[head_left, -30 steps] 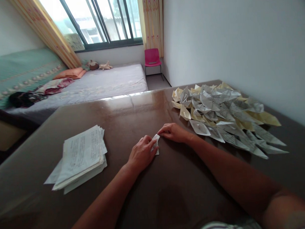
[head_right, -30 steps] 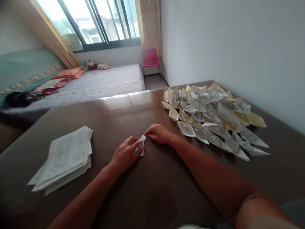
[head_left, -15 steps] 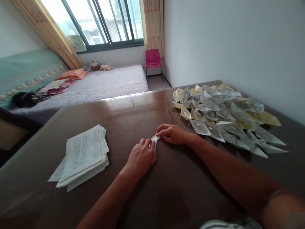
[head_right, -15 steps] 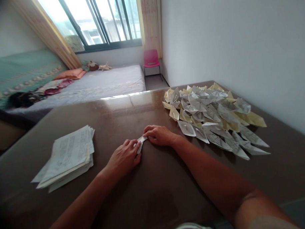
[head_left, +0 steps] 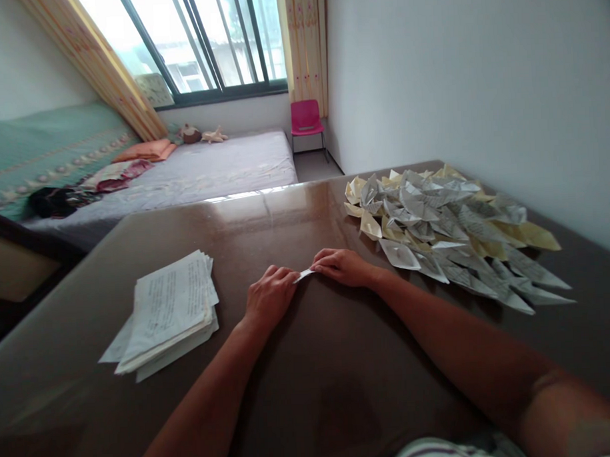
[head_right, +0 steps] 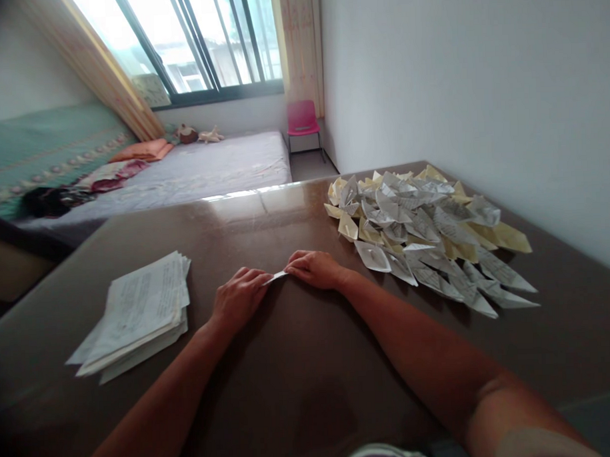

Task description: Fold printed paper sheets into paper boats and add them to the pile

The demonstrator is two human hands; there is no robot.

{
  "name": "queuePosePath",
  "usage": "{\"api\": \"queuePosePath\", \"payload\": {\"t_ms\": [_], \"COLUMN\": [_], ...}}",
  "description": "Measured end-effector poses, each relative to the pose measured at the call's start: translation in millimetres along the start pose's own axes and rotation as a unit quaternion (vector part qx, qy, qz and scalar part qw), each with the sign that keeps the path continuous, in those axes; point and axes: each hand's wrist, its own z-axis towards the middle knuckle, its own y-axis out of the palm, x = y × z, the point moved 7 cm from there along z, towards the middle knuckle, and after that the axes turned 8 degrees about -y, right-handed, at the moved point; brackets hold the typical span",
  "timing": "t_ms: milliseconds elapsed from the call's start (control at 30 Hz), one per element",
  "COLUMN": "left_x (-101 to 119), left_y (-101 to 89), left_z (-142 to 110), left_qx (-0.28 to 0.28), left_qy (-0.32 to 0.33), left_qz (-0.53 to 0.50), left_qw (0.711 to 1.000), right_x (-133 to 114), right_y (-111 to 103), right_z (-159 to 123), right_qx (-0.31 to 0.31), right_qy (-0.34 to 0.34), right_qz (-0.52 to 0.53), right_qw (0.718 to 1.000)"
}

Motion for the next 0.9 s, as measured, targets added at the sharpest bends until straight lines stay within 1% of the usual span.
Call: {"api": "queuePosePath", "payload": {"t_ms": [133, 267, 333, 467, 667, 900], "left_x": [-2, 0, 1, 1, 3, 7], "left_y": [-3.3, -4.8, -4.7, -5.4, -12.6, -13.1], "left_z": [0, -1, -1, -1, -1, -3], "left_qx": [0.007, 0.006, 0.004, -0.003, -0.013, -0.023], "left_qy": [0.001, 0.008, 0.011, 0.018, 0.025, 0.032], "left_qz": [-0.036, -0.038, -0.039, -0.041, -0.039, -0.053], "left_qw": [0.999, 0.999, 0.999, 0.999, 0.999, 0.998], "right_x": [5, 5, 5, 3, -11, -24], "right_y": [0, 0, -1, 1, 5, 11], "right_z": [3, 4, 3, 3, 5, 4], "right_qx": [-0.008, -0.019, -0.021, -0.026, -0.015, -0.045], "right_qy": [0.002, -0.016, -0.020, -0.016, -0.040, -0.070], "right_qz": [0.051, 0.099, 0.104, 0.082, 0.013, -0.022], "right_qw": [0.999, 0.995, 0.994, 0.996, 0.999, 0.996]}}
